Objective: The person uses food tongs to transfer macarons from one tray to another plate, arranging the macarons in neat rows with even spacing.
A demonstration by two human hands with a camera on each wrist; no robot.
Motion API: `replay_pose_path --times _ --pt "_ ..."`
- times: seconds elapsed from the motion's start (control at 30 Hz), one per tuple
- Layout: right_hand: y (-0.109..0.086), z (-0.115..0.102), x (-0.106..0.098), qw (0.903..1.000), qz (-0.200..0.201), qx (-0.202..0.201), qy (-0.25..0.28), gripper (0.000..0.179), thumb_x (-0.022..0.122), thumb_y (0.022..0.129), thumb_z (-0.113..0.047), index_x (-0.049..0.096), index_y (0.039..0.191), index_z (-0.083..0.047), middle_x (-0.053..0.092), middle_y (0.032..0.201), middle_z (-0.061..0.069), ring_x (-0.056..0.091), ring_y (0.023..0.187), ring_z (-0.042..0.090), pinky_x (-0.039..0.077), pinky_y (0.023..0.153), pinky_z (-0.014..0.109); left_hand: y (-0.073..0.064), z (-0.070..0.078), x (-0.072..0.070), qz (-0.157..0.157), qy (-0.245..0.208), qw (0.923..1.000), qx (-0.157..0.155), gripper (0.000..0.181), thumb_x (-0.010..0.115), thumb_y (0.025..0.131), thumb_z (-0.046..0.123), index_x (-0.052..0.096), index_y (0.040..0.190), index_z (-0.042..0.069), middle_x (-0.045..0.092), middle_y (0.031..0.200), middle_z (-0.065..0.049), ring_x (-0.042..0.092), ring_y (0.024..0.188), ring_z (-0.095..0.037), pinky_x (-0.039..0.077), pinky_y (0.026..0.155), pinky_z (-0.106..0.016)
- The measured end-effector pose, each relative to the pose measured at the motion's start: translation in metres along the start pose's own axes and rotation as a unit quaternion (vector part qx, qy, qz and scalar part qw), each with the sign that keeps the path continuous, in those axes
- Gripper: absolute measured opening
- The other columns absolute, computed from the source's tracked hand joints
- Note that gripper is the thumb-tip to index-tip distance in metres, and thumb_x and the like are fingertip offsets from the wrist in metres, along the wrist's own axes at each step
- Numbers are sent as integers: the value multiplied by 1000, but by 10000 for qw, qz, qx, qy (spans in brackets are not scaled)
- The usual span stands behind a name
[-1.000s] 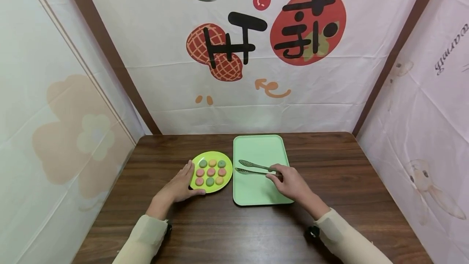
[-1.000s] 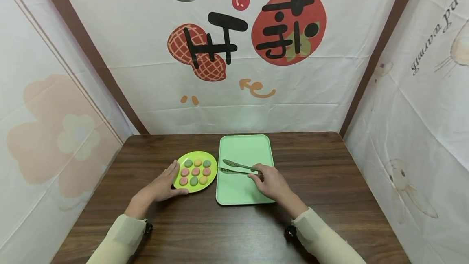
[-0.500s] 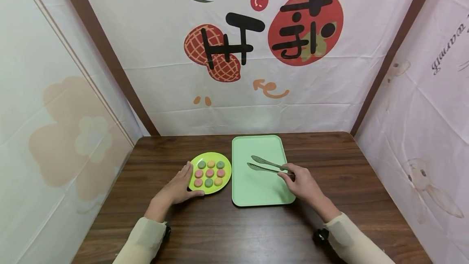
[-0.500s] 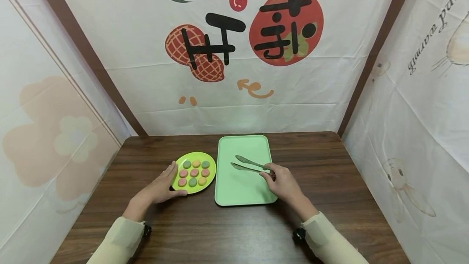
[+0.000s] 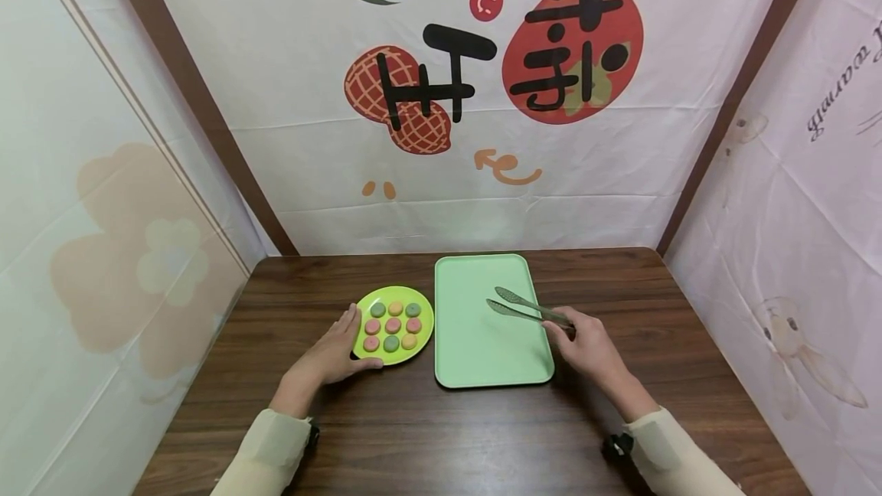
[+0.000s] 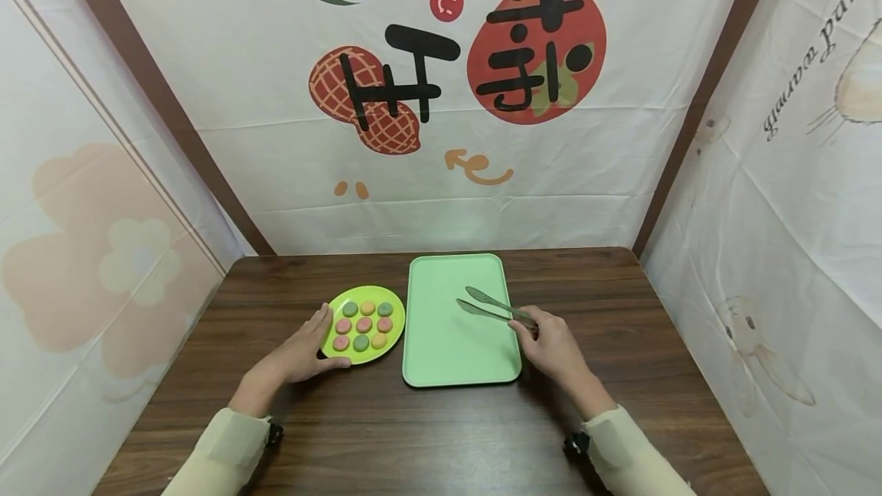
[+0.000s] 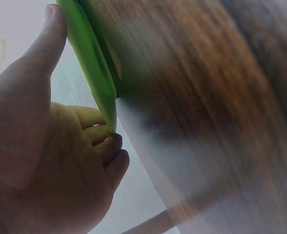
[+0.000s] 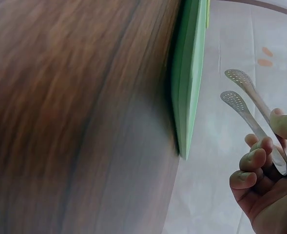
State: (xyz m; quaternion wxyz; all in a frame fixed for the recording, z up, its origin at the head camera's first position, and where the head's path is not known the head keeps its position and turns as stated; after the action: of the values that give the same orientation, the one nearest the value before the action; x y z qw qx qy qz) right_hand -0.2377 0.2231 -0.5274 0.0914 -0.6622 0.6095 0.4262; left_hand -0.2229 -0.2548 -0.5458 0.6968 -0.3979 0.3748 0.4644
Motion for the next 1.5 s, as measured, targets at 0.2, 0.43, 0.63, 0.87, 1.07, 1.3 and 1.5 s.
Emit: replay_pose_path --times 0.2,0.43,0.63,0.87,1.07,1.3,1.5 --pt "-4 8 -8 9998 89 170 -87 24 79 101 -20 76 118 -3 60 73 -6 48 59 8 42 55 27 0 1 1 -8 -28 10000 -22 127 75 92 69 11 167 -12 4 176 -31 12 162 -48 22 129 -62" --pt "-10 20 -15 9990 272 296 -203 22 77 102 -21 75 117 -4 54 72 -6 45 59 9 40 56 27 0 0 3 -32 -3 10000 -37 127 74 92 69 11 167 -11 4 176 -30 12 162 -48 22 129 -62" --pt "-13 25 -23 9977 448 315 -400 20 77 102 -17 74 115 -2 54 71 -4 45 59 10 40 56 28 1 -1 4 -19 -52 10000 -56 128 73 92 70 10 167 -10 3 177 -29 11 163 -48 21 129 -63" --pt "-16 31 -29 9946 662 591 -540 25 73 105 -17 71 120 3 72 87 10 59 69 20 50 63 41 1 -2 1 27 -74 10000 -1 127 74 92 70 10 167 -11 3 177 -30 11 162 -49 21 129 -64" --pt "-17 39 -32 9927 596 840 -628 31 68 108 -20 67 125 6 73 95 20 64 78 31 53 70 52 2 -3 2 7 -49 10000 -23 128 73 91 71 11 167 -11 3 176 -30 11 163 -48 21 129 -63" --pt "-16 48 -33 9891 492 1240 -623 37 63 111 -23 63 131 8 74 110 30 70 89 39 54 75 58 1 -2 2 -2 -39 10000 -10 127 74 92 69 11 167 -12 4 176 -31 11 163 -48 20 130 -63" --pt "-13 52 -32 9837 253 1615 -750 40 61 112 -26 61 133 8 72 106 28 63 81 35 52 72 53 2 -1 1 -20 -38 10000 4 128 73 92 70 10 167 -12 3 176 -31 10 163 -48 20 130 -63"
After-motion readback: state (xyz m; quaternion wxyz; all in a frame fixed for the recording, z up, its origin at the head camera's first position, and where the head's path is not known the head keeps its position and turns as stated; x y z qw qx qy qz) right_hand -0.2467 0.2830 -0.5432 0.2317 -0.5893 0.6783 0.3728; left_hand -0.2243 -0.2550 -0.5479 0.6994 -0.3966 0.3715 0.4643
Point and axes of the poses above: each hand's wrist, its own y-axis towards the middle knuckle, its own x-axis out of the palm, z = x × y, the point moved 3 cm from there along y, towards the middle knuckle
